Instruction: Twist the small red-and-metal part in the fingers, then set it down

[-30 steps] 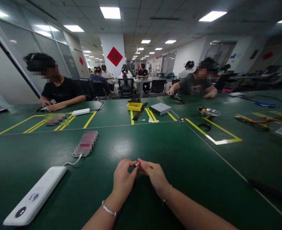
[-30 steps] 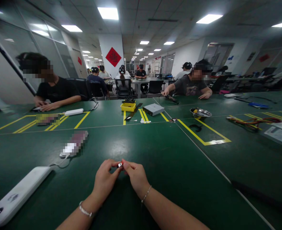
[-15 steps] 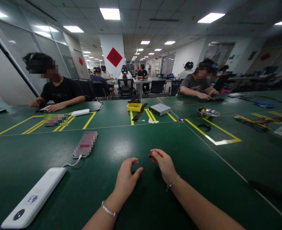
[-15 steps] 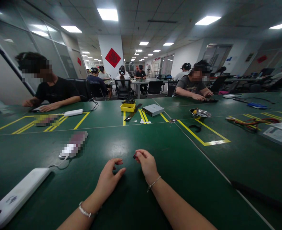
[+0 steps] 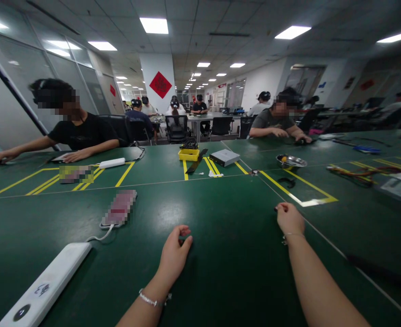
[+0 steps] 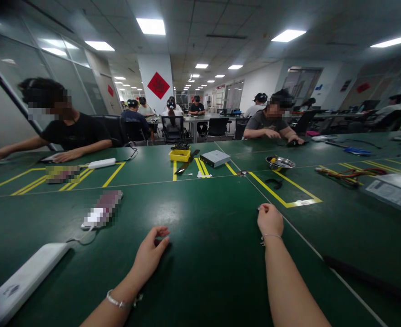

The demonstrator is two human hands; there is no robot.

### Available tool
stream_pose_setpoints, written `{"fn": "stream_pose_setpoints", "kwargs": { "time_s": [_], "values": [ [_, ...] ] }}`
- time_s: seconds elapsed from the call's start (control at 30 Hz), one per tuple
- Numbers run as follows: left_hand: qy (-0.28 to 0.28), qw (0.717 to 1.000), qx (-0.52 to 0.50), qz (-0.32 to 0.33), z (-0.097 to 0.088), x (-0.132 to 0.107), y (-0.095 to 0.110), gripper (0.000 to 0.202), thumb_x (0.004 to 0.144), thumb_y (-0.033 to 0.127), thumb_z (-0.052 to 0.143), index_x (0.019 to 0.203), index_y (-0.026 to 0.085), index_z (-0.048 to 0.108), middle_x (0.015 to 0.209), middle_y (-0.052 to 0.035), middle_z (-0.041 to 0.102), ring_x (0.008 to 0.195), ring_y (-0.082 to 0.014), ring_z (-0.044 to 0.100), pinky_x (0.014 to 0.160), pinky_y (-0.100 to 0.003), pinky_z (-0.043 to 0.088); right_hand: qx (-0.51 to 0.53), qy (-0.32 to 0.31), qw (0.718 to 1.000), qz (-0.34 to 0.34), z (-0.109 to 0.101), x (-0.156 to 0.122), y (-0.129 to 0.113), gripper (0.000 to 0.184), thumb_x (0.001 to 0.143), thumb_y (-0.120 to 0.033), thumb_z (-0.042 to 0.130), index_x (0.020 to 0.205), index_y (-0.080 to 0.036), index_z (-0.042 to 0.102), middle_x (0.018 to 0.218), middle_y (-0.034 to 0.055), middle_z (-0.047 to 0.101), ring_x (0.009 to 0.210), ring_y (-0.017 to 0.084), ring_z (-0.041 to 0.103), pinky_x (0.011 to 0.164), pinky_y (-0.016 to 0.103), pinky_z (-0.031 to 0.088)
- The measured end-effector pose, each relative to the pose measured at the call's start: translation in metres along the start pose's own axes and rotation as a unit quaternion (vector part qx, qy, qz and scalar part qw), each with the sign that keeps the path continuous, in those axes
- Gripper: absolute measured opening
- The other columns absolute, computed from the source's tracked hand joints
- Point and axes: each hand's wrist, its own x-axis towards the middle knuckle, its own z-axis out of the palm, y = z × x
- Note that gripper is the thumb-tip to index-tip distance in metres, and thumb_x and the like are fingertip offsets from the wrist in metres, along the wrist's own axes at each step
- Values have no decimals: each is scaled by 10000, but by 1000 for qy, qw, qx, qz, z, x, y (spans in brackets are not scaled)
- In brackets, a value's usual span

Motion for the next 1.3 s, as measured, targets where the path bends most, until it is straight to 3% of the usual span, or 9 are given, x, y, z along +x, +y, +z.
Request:
{"fn": "stream_pose_setpoints", "kwargs": {
  "time_s": [0.23, 0.6, 0.67, 0.77, 0.93, 1.07, 1.17, 1.23, 1.3],
  "values": [
    [-17, 1000, 0, 6, -2, -2, 1, 226, 723, 261, 480, 930, 189, 532, 923, -37, 615, 875, -168, 572, 757, -320, 436, -119, 5, 993, 0, 2, 3, 7, 309, 731, -301, 346, 853, -189, 607, 861, 143, 606, 775, 272, 526, 594, 365, 382],
    [-46, 998, 35, 22, -2, -3, 0, 226, 736, 269, 470, 943, 211, 539, 960, -35, 601, 911, -170, 551, 797, -332, 413, -144, 30, 989, 21, -3, 1, 8, 366, 740, -305, 338, 894, -150, 631, 960, 197, 540, 910, 326, 477, 674, 422, 385],
    [-52, 997, 46, 30, -2, -3, 0, 235, 729, 272, 479, 946, 211, 549, 962, -39, 601, 919, -177, 549, 807, -337, 410, -119, 82, 989, -13, -4, -3, 0, 357, 751, -274, 330, 922, -142, 614, 966, 183, 539, 934, 309, 466, 725, 433, 376],
    [-77, 994, 70, 35, -2, -4, 5, 267, 725, 286, 488, 975, 218, 553, 994, -45, 592, 948, -189, 537, 843, -354, 396, -62, 121, 975, -176, -2, -20, -26, 318, 757, -213, 331, 919, -137, 594, 933, 138, 555, 963, 260, 454, 819, 418, 348],
    [-99, 990, 83, 58, -1, -4, 9, 362, 729, 250, 486, 1089, 222, 506, 1116, -46, 556, 1054, -179, 488, 938, -341, 334, 46, -33, 897, -439, 19, -84, -81, 284, 785, -205, 343, 905, -168, 598, 933, 84, 590, 989, 204, 465, 902, 386, 328],
    [-88, 990, 83, 74, 3, -1, 3, 417, 724, 215, 474, 1141, 200, 464, 1159, -53, 539, 1082, -171, 474, 958, -333, 328, 30, -217, 818, -531, 33, -145, -108, 353, 799, -297, 376, 1107, -201, 520, 1185, 63, 504, 1157, 202, 349, 968, 380, 263],
    [-92, 986, 114, 79, 4, -1, 0, 425, 717, 223, 484, 1141, 201, 477, 1181, -59, 526, 1109, -191, 451, 974, -362, 308, -5, -303, 768, -565, 33, -160, -113, 443, 787, -381, 396, 1205, -238, 425, 1255, 46, 453, 1192, 211, 315, 971, 410, 244],
    [-102, 981, 138, 88, 4, -2, 0, 427, 722, 236, 484, 1148, 216, 478, 1197, -57, 515, 1131, -205, 428, 991, -390, 278, -25, -295, 776, -557, 28, -145, -109, 412, 798, -368, 375, 1190, -259, 440, 1221, 32, 490, 1169, 207, 350, 964, 427, 240],
    [-109, 978, 152, 90, 2, -3, 2, 438, 732, 259, 480, 1169, 228, 463, 1213, -57, 501, 1147, -216, 411, 999, -411, 256, -56, -223, 827, -514, 20, -114, -98, 368, 808, -285, 344, 1140, -241, 497, 1171, 42, 529, 1142, 211, 378, 955, 432, 242]
  ]
}}
